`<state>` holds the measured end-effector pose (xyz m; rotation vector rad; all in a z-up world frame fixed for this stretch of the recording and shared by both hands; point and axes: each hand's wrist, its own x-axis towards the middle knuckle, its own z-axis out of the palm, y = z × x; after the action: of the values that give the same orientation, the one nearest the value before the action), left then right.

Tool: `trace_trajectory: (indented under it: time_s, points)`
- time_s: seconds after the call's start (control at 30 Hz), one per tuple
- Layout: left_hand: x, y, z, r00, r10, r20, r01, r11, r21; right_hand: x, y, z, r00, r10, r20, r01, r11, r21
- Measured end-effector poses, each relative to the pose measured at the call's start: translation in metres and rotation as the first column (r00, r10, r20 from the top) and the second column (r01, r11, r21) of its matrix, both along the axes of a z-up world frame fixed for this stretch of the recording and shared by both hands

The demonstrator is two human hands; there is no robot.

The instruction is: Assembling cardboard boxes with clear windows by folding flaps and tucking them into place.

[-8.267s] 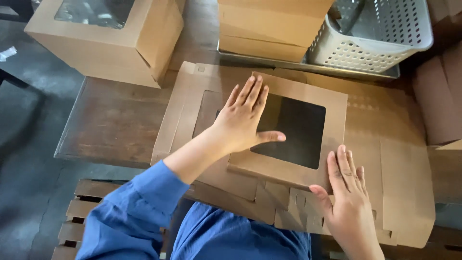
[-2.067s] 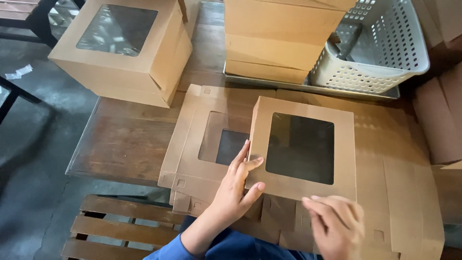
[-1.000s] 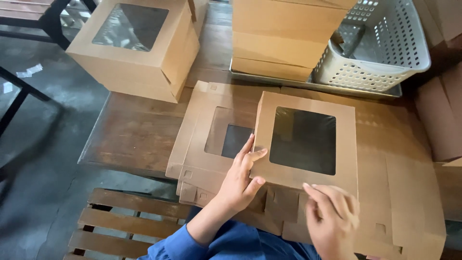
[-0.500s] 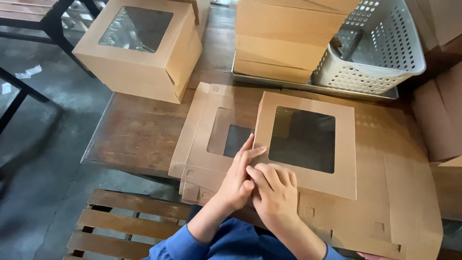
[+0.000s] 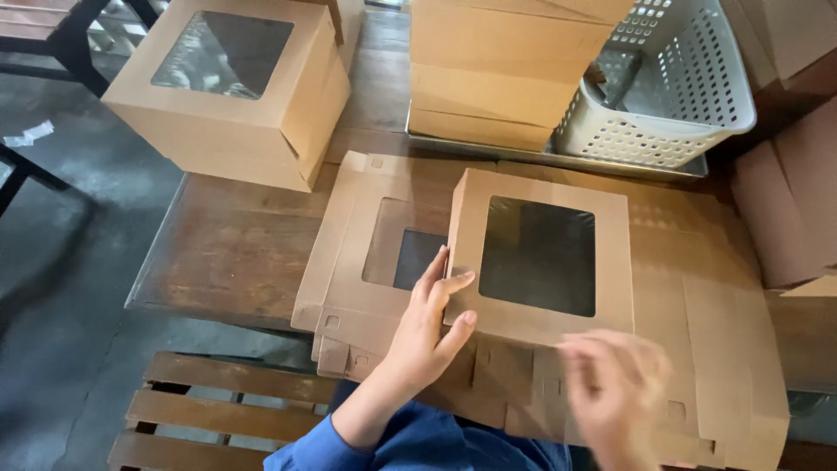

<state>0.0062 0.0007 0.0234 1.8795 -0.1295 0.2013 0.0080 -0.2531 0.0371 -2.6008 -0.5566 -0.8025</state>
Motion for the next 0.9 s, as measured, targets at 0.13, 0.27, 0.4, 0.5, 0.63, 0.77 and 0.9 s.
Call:
trace_trajectory:
  time_s: [0.13, 0.27, 0.4, 0.5, 0.63, 0.77, 0.9]
  points:
    - [0.000, 0.000, 0.000, 0.999, -0.002, -0.033, 0.002, 1.000, 0.001, 0.016, -0.043, -0.015, 0.993, -0.062, 0.100, 0.050, 0.992, 0.114]
    - [0.005, 0.000, -0.017, 0.988, 0.114, 0.108, -0.133, 0.971, 0.196, 0.017, -0.042, -0.004, 0.949, -0.146, -0.278, 0.237, 0.914, 0.330]
    - [0.004, 0.009, -0.014, 0.853, 0.323, 0.410, -0.498, 0.738, 0.456, 0.007, -0.020, -0.005, 0.901, -0.085, -0.425, 0.254, 0.898, 0.360]
    - [0.006, 0.015, -0.013, 0.872, 0.328, 0.364, -0.489, 0.615, 0.618, -0.017, 0.023, -0.001, 0.889, 0.069, -0.454, 0.164, 0.876, 0.454]
    - [-0.010, 0.005, -0.020, 0.958, 0.180, 0.222, -0.268, 0.836, 0.480, -0.034, 0.057, -0.003, 0.827, 0.360, -0.431, -0.134, 0.872, 0.471]
    - [-0.028, 0.008, -0.015, 0.937, -0.087, 0.337, -0.098, 0.864, 0.495, -0.028, 0.065, 0.004, 0.907, 0.393, -0.154, -0.361, 0.911, 0.198]
    - [-0.032, 0.011, -0.009, 0.923, -0.170, 0.344, -0.060, 0.821, 0.568, -0.019, 0.070, 0.007, 0.915, 0.400, 0.049, -0.401, 0.916, 0.021]
